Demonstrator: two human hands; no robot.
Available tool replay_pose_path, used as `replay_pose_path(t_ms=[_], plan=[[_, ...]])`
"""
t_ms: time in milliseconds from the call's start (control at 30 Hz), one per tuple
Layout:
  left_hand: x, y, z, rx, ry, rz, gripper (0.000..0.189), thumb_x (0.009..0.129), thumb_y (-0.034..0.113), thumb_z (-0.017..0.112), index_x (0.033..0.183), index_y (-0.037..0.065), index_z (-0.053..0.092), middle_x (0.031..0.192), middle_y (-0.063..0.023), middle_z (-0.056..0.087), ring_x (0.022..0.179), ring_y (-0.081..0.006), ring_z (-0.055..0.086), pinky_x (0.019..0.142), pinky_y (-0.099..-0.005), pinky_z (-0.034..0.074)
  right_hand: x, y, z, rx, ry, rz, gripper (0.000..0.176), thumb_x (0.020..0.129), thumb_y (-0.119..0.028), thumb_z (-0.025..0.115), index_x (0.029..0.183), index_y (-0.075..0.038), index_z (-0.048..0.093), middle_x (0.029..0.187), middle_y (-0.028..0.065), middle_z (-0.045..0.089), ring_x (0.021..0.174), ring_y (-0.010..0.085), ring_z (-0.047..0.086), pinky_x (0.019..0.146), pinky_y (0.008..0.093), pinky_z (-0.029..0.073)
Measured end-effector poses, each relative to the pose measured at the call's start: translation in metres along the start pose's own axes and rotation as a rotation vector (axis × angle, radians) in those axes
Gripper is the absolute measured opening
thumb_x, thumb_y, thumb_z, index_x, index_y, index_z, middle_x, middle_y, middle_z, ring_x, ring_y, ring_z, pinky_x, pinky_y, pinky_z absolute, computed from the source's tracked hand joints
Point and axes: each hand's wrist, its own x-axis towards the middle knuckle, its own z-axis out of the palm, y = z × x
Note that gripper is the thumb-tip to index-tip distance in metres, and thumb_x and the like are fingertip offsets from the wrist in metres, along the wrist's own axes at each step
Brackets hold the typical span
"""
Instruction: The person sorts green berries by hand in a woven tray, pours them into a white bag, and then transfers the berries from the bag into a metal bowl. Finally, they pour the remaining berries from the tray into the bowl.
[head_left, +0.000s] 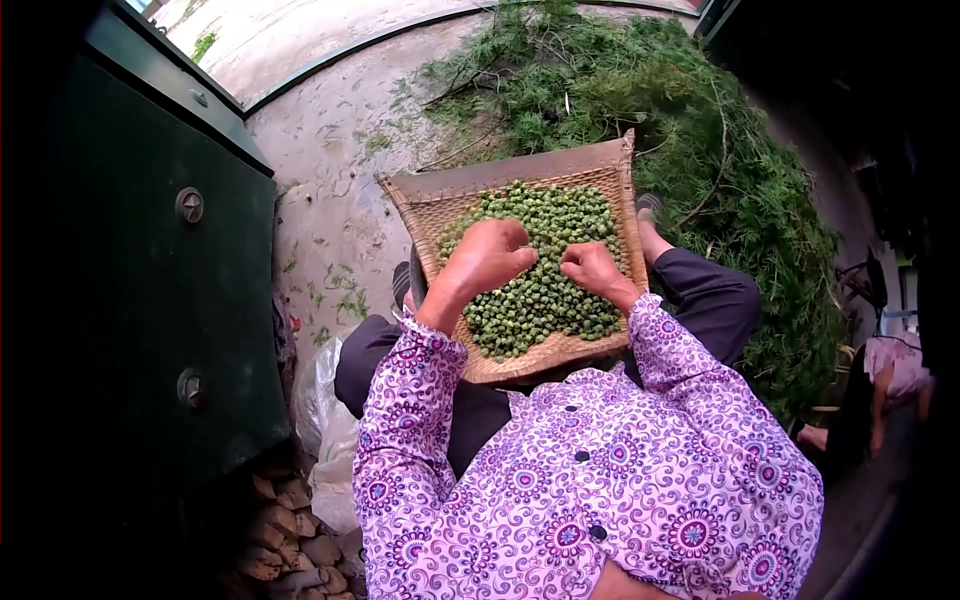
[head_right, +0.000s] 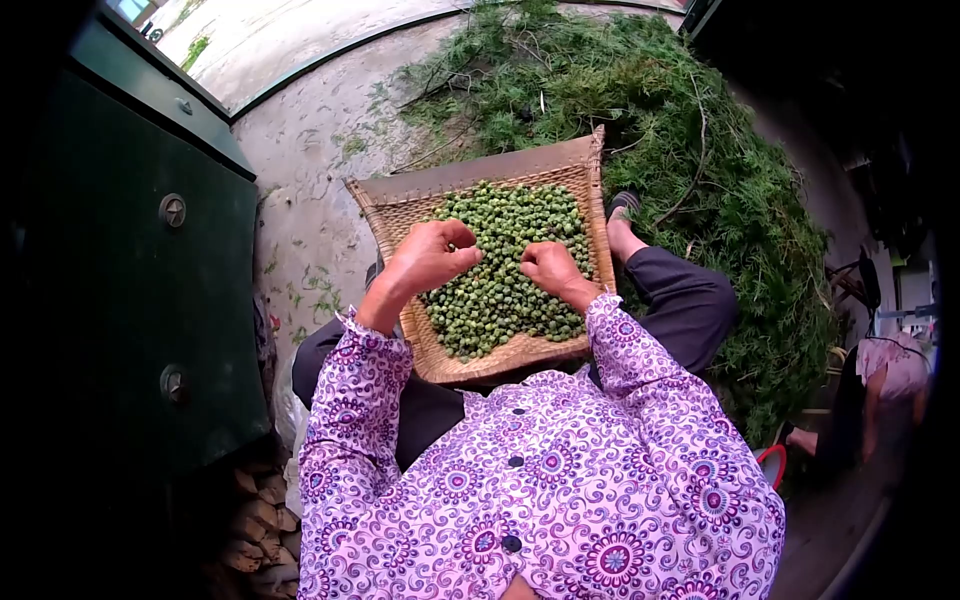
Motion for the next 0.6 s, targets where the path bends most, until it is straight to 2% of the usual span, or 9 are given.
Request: replay_pose_path(t_ms=[100, 167, 200, 233, 300, 333, 500, 533, 600], plan=[[0.002, -0.009, 0.004, 0.025, -0.002, 0.030, 0.028, 0.073, 0.022, 0.063, 0.089, 0.000, 0.063, 0.081, -0.0120, 0.064, 0.075, -0.0184, 0.061, 0.068, -0.0304, 0.048, 0.013, -0.020, 0.022, -0.245, -0.094, -0.240, 0.008, 0.069, -0.009, 0.056, 0.070, -0.002, 0.060, 0.067, 0.0145, 0.060, 0.068, 0.0297, 0.061, 0.062, 0.0410, 0.048], [0.003, -0.012, 0.004, 0.011, 0.015, 0.058, 0.027, 0.073, 0.021, 0.063, 0.089, 0.000, 0.063, 0.082, -0.0123, 0.064, 0.075, -0.0187, 0.061, 0.069, -0.0304, 0.048, 0.021, -0.019, 0.049, -0.258, -0.043, -0.280, 0.007, 0.069, -0.007, 0.054, 0.066, -0.004, 0.059, 0.065, 0.0125, 0.060, 0.067, 0.0294, 0.061, 0.061, 0.0405, 0.049], [0.002, -0.011, 0.002, 0.028, 0.026, 0.062, 0.027, 0.073, 0.020, 0.063, 0.089, -0.001, 0.063, 0.082, -0.0128, 0.064, 0.076, -0.0194, 0.061, 0.068, -0.0307, 0.048, 0.026, -0.022, 0.055, -0.483, -0.131, -0.409, 0.010, 0.070, -0.008, 0.053, 0.066, -0.006, 0.062, 0.067, 0.0108, 0.062, 0.068, 0.0288, 0.062, 0.061, 0.0386, 0.050], [0.001, -0.010, 0.000, 0.025, 0.028, 0.054, 0.027, 0.073, 0.020, 0.063, 0.089, -0.001, 0.063, 0.082, -0.0128, 0.064, 0.076, -0.0194, 0.061, 0.068, -0.0307, 0.048, 0.028, -0.022, 0.057, -0.479, -0.138, -0.413, 0.010, 0.070, -0.008, 0.053, 0.066, -0.006, 0.062, 0.067, 0.0108, 0.062, 0.068, 0.0288, 0.062, 0.061, 0.0386, 0.050], [0.000, -0.009, -0.003, 0.026, 0.037, 0.049, 0.027, 0.073, 0.020, 0.063, 0.089, -0.001, 0.063, 0.082, -0.0130, 0.064, 0.076, -0.0200, 0.061, 0.068, -0.0311, 0.048, 0.029, -0.027, 0.058, -0.699, -0.392, -0.283, 0.012, 0.070, -0.008, 0.053, 0.068, -0.007, 0.064, 0.069, 0.0105, 0.063, 0.070, 0.0282, 0.062, 0.062, 0.0379, 0.050], [0.000, -0.010, -0.004, 0.017, 0.040, 0.053, 0.027, 0.073, 0.021, 0.063, 0.089, -0.001, 0.063, 0.082, -0.0134, 0.064, 0.076, -0.0206, 0.061, 0.068, -0.0316, 0.048, 0.030, -0.031, 0.055, -0.697, -0.366, -0.273, 0.013, 0.070, -0.010, 0.053, 0.070, -0.009, 0.066, 0.070, 0.0102, 0.063, 0.071, 0.0277, 0.063, 0.063, 0.0375, 0.051], [-0.001, -0.006, -0.005, 0.029, 0.044, 0.071, 0.028, 0.073, 0.022, 0.062, 0.090, -0.001, 0.063, 0.084, -0.0143, 0.064, 0.077, -0.0220, 0.062, 0.070, -0.0320, 0.048, 0.020, -0.017, 0.026, -0.204, -0.180, -0.090, 0.012, 0.069, -0.010, 0.052, 0.069, -0.002, 0.061, 0.072, 0.0163, 0.061, 0.070, 0.0338, 0.059, 0.064, 0.0422, 0.047], [-0.001, -0.005, -0.004, 0.060, 0.049, 0.075, 0.029, 0.073, 0.022, 0.062, 0.091, -0.001, 0.063, 0.085, -0.0143, 0.064, 0.078, -0.0221, 0.062, 0.071, -0.0318, 0.048, 0.017, -0.022, 0.014, -0.040, -0.197, 0.014, 0.014, 0.070, -0.013, 0.054, 0.071, -0.001, 0.061, 0.073, 0.0150, 0.062, 0.067, 0.0312, 0.059, 0.063, 0.0397, 0.047], [0.000, -0.002, -0.003, 0.074, 0.015, 0.051, 0.031, 0.073, 0.022, 0.062, 0.093, -0.001, 0.063, 0.088, -0.0145, 0.064, 0.081, -0.0223, 0.062, 0.073, -0.0318, 0.048, 0.008, -0.020, -0.003, 0.299, -0.240, 0.138, 0.017, 0.073, -0.017, 0.057, 0.075, -0.001, 0.061, 0.068, 0.0056, 0.059, 0.062, 0.0162, 0.055, 0.057, 0.0311, 0.044]])
